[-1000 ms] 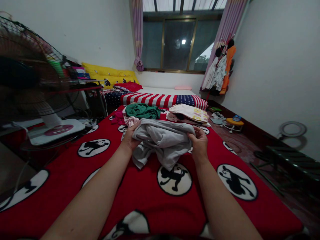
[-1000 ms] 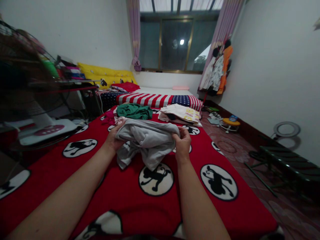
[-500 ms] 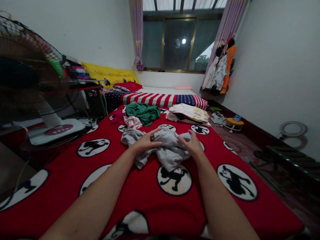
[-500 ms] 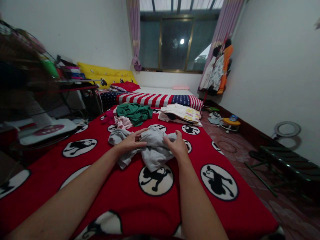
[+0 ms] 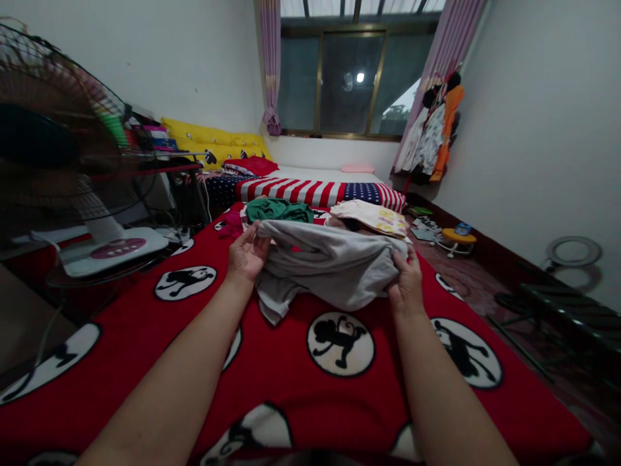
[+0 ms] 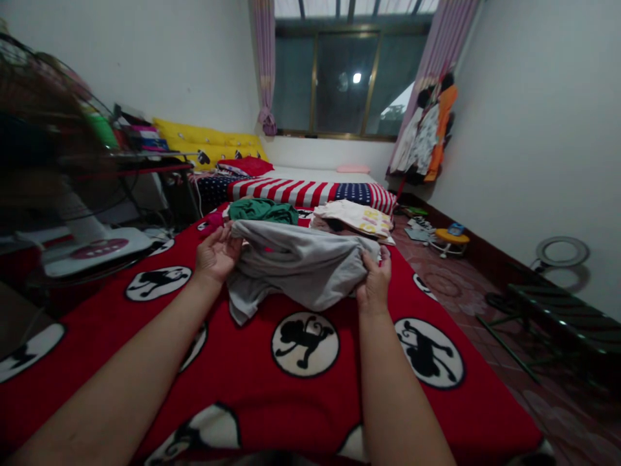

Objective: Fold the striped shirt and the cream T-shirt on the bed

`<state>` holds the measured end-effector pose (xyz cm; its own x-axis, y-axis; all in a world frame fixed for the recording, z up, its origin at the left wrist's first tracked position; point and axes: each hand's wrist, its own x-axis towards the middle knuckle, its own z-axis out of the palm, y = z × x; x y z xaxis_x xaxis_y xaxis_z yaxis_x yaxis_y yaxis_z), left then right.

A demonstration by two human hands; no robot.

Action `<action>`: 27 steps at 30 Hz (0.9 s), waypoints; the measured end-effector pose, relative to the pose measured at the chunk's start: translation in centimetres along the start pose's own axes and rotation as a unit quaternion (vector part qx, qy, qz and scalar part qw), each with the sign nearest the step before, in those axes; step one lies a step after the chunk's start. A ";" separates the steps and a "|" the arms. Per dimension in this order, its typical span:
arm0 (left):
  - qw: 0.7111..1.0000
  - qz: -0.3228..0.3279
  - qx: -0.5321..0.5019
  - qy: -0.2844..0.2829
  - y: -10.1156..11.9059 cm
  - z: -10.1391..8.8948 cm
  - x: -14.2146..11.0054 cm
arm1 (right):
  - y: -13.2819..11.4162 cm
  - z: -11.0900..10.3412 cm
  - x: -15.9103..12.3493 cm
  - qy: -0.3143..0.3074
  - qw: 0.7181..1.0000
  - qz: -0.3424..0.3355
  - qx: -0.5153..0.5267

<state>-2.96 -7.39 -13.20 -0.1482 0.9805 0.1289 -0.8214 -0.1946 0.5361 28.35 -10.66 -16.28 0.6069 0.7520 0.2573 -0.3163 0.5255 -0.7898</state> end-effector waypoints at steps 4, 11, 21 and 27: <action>0.994 -0.033 0.105 0.006 -0.8 -1.4 0.5 | 1.6 -0.4 0.1 -0.019 0.982 -0.006 -0.188; 0.713 0.193 0.673 -0.046 -3.2 -1.4 -0.3 | 1.0 1.3 -3.2 -0.203 0.828 -0.155 -0.500; 0.549 0.185 0.809 -0.098 -3.6 -2.5 -0.4 | 1.0 2.5 -5.5 -0.382 0.753 -0.194 -0.500; 0.727 0.142 0.668 -0.069 -2.8 -1.3 0.1 | -0.3 1.2 -2.6 -0.046 0.911 -0.246 -0.328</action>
<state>-1.35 -6.68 -15.75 -0.0745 0.9019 0.4255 0.5140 -0.3309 0.7914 26.01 -12.31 -16.10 0.4838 0.5363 0.6916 0.4992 0.4799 -0.7214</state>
